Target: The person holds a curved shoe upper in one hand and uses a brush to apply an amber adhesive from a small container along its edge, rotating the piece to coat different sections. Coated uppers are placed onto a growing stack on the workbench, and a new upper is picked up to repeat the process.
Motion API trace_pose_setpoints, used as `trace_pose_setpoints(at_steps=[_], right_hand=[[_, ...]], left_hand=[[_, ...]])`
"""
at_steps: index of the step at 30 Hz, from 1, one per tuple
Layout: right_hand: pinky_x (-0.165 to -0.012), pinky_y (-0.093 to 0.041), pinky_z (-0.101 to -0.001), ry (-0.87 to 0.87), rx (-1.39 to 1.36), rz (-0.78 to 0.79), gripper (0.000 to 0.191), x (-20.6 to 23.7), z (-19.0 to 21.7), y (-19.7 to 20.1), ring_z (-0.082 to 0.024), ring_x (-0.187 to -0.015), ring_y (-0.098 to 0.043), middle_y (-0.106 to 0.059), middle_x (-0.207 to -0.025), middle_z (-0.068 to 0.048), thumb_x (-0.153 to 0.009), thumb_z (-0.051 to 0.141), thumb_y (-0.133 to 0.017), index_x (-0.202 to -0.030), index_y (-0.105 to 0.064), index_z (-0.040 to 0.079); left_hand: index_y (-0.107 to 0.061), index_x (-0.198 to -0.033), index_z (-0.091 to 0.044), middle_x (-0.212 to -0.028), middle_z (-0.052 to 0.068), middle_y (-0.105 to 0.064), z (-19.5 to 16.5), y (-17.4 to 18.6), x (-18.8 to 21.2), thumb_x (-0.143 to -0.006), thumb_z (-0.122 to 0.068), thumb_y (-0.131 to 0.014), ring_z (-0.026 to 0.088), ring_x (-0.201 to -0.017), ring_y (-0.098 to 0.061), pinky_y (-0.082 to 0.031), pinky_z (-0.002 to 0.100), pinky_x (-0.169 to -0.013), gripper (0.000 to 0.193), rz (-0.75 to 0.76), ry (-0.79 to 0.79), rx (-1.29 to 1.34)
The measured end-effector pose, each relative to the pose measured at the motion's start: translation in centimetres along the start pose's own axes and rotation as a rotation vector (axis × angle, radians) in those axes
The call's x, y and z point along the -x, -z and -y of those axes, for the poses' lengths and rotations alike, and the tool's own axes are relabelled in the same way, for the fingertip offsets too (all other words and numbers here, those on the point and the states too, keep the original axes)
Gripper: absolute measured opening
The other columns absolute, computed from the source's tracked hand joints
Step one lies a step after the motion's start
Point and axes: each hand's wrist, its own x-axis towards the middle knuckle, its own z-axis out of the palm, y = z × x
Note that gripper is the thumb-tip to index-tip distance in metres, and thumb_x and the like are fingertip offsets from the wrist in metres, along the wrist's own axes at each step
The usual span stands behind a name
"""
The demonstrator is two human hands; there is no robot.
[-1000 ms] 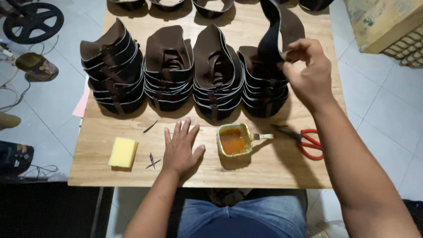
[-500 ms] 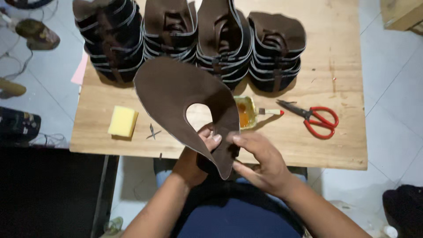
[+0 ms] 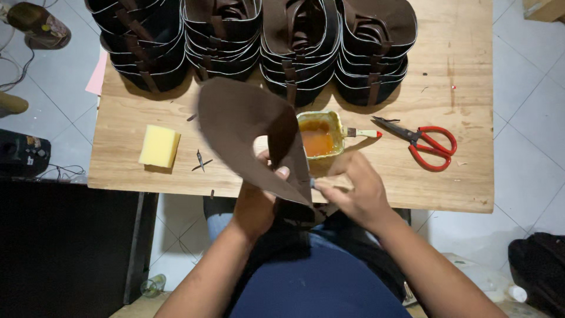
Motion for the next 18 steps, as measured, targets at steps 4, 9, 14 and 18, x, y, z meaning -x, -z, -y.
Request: trace_pose_setpoints(at_steps=[4,9,14,18], right_hand=[[-0.055,-0.051,-0.0341,-0.818,-0.682,-0.152,0.022,-0.6,-4.4,-0.9,-0.015,-0.061,-0.058,-0.059,-0.076,-0.003,-0.094,0.025,-0.069,-0.094,-0.056,0.007],[-0.052,-0.047,-0.0267,-0.956,-1.298,-0.239,0.032,-2.4,-9.2,-1.1,-0.012,-0.060,-0.053,-0.057,-0.075,-0.001,-0.104,0.041,-0.061,-0.091,-0.058,0.012],[-0.066,-0.055,-0.0334,-0.869,-1.421,-0.352,0.028,-3.8,-9.4,-1.9,-0.018,-0.074,-0.063,-0.065,-0.086,-0.007,-0.106,0.035,-0.058,-0.098,-0.062,0.009],[-0.074,-0.061,-0.0381,-0.888,-1.361,-0.370,0.028,-3.6,-8.7,-0.8,-0.023,-0.085,-0.071,-0.074,-0.098,-0.014,-0.098,0.035,-0.051,-0.094,-0.060,0.009]], left_hand=[[-0.047,-0.145,-0.001,-0.133,0.005,-0.061,0.6,0.9,-0.5,-0.098,-0.008,-0.057,0.017,-0.121,-0.056,-0.048,0.032,-0.102,0.048,0.040,0.008,0.246],[-0.054,-0.147,0.003,-0.140,0.010,-0.064,1.1,0.6,-0.9,-0.106,-0.011,-0.052,0.020,-0.130,-0.057,-0.044,0.032,-0.113,0.042,0.087,-0.147,0.134],[-0.052,-0.154,-0.003,-0.126,0.013,-0.062,0.6,0.5,-0.8,-0.103,-0.012,-0.053,0.025,-0.100,-0.049,-0.038,0.043,-0.076,0.052,-0.005,0.229,0.332],[-0.050,-0.143,-0.002,-0.125,0.006,-0.066,-0.1,0.5,-0.6,-0.098,-0.017,-0.051,0.016,-0.113,-0.062,-0.050,0.032,-0.097,0.047,0.065,0.168,0.378]])
